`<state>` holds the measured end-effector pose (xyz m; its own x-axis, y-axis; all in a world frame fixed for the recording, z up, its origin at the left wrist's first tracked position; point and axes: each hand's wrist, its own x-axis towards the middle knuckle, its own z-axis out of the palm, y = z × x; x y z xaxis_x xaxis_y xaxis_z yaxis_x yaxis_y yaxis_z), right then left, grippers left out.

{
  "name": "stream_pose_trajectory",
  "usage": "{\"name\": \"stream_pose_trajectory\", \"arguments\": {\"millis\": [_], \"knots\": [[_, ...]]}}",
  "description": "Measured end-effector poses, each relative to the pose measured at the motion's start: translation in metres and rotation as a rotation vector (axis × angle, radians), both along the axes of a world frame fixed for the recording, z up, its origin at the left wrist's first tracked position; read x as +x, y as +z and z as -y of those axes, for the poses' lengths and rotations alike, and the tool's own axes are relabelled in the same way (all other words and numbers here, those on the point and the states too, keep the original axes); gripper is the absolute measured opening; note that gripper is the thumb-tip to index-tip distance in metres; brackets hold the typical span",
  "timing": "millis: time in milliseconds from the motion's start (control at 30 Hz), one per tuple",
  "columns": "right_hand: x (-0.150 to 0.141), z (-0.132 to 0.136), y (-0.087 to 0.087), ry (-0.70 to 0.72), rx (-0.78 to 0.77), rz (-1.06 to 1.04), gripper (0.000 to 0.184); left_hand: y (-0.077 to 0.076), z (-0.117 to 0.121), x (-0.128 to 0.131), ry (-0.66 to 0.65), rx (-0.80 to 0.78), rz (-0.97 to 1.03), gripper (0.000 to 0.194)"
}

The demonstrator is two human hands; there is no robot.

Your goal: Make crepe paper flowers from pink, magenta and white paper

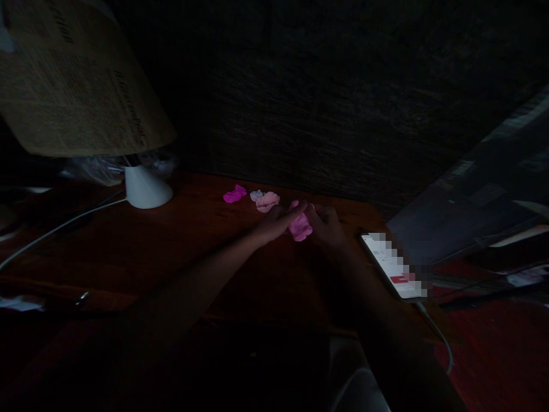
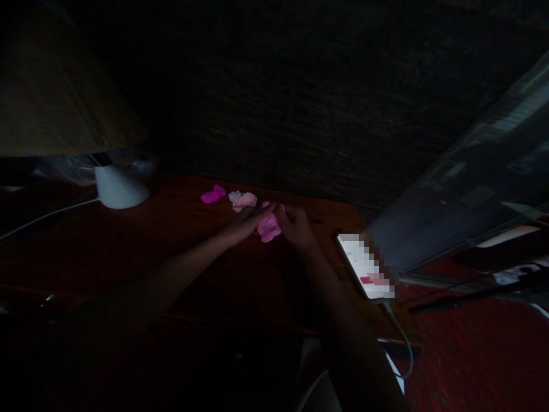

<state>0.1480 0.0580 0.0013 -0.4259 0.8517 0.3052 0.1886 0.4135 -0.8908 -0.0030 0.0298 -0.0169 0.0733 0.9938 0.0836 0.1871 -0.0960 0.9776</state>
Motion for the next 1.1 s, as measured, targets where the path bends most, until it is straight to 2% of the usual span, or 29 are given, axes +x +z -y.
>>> {"name": "stream_pose_trajectory", "arguments": {"millis": [133, 267, 367, 500, 567, 700, 867, 933, 1100], "knots": [[-0.003, 0.000, 0.000, -0.077, -0.003, -0.038, 0.061, -0.002, 0.000, -0.001, -0.059, 0.068, -0.049, 0.056], [-0.002, 0.003, 0.004, -0.105, -0.152, 0.007, 0.066, -0.005, -0.003, -0.003, -0.023, 0.128, -0.047, 0.050], [-0.003, 0.005, 0.004, -0.023, -0.235, 0.014, 0.066, -0.006, -0.006, -0.004, 0.075, 0.196, -0.025, 0.045], [-0.006, 0.004, -0.001, 0.116, -0.213, -0.036, 0.055, -0.008, -0.010, -0.006, 0.224, 0.312, -0.043, 0.044], [-0.006, 0.002, -0.003, 0.128, -0.200, -0.033, 0.053, -0.008, -0.011, -0.005, 0.224, 0.308, -0.061, 0.046], [-0.001, 0.001, 0.000, 0.147, -0.131, 0.049, 0.052, -0.005, -0.007, -0.003, 0.241, 0.199, -0.071, 0.055], [0.007, 0.002, 0.007, 0.269, -0.123, 0.128, 0.050, 0.003, -0.004, -0.005, 0.271, 0.369, -0.143, 0.046], [0.009, 0.001, 0.007, 0.302, -0.142, 0.144, 0.049, 0.003, -0.006, -0.007, 0.258, 0.372, -0.160, 0.046], [0.008, -0.004, 0.000, 0.224, -0.201, 0.096, 0.053, -0.003, -0.010, -0.010, 0.243, 0.343, -0.188, 0.046]]}}
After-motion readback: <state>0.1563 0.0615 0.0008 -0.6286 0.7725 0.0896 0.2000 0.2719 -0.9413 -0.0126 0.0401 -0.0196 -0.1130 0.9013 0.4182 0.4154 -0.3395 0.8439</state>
